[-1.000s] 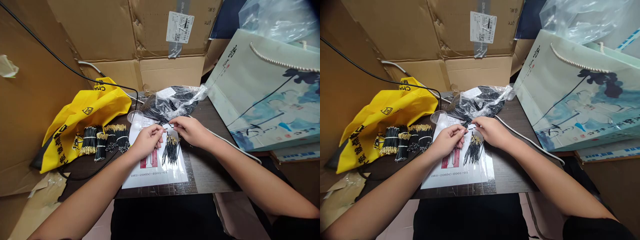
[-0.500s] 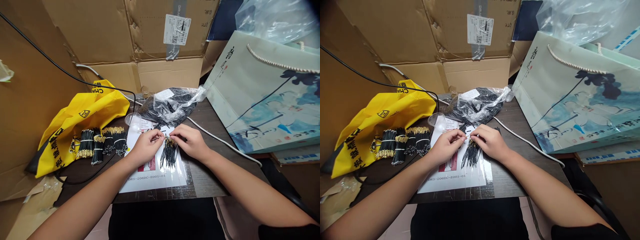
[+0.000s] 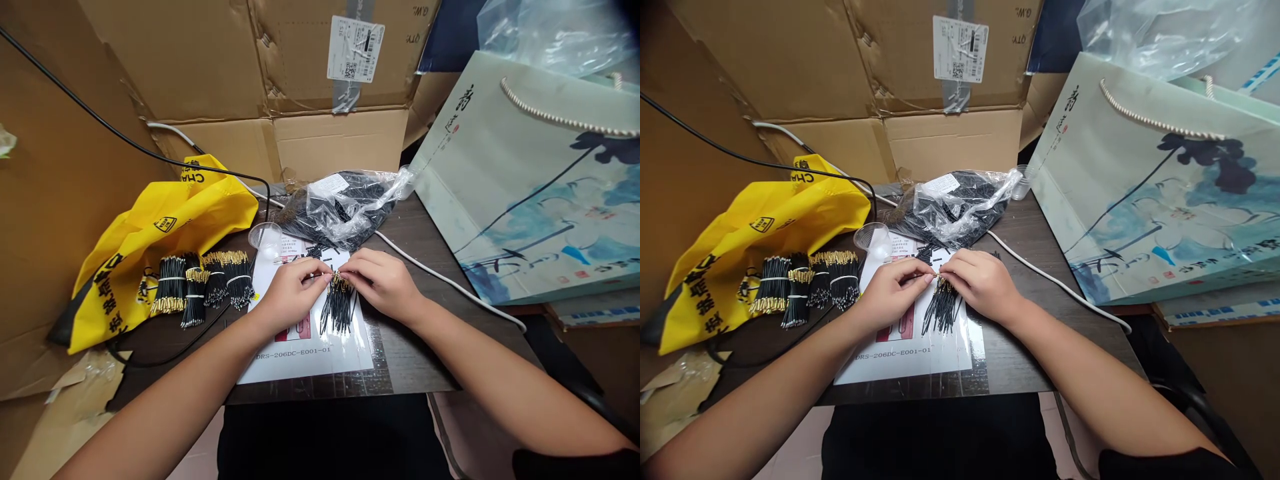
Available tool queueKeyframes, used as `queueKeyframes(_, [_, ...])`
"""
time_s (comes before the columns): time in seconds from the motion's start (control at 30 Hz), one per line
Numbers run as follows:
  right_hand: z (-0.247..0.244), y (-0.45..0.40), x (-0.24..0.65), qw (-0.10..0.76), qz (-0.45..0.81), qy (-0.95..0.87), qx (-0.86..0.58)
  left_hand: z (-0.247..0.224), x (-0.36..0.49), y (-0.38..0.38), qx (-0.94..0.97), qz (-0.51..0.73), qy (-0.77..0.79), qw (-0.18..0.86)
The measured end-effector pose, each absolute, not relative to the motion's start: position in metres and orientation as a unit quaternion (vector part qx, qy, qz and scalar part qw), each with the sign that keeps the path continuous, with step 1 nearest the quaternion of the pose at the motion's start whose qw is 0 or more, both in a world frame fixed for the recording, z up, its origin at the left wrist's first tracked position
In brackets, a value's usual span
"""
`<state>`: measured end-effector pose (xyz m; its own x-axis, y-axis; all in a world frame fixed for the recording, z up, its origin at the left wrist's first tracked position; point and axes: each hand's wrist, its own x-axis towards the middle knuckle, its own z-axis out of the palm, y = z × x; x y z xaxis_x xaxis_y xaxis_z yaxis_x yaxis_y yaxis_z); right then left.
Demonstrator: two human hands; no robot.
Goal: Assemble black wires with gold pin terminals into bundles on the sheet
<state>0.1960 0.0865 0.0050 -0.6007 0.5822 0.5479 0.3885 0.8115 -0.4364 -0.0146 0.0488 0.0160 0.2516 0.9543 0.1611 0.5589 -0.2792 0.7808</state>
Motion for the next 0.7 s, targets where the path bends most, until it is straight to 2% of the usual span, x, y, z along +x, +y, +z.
queueKeyframes(0.27, [0.005,0.0881,0.1983,0.324,0.101,-0.899,-0.278,0.0153,-0.0142,0.0478,0.739,0.323,0.526,0.269])
queueKeyframes(0.7, [0.0029,0.0884,0.1983,0.331,0.11,-0.898,-0.268,0.0154,-0.0138,0.0469,0.76,0.325,0.514,0.231])
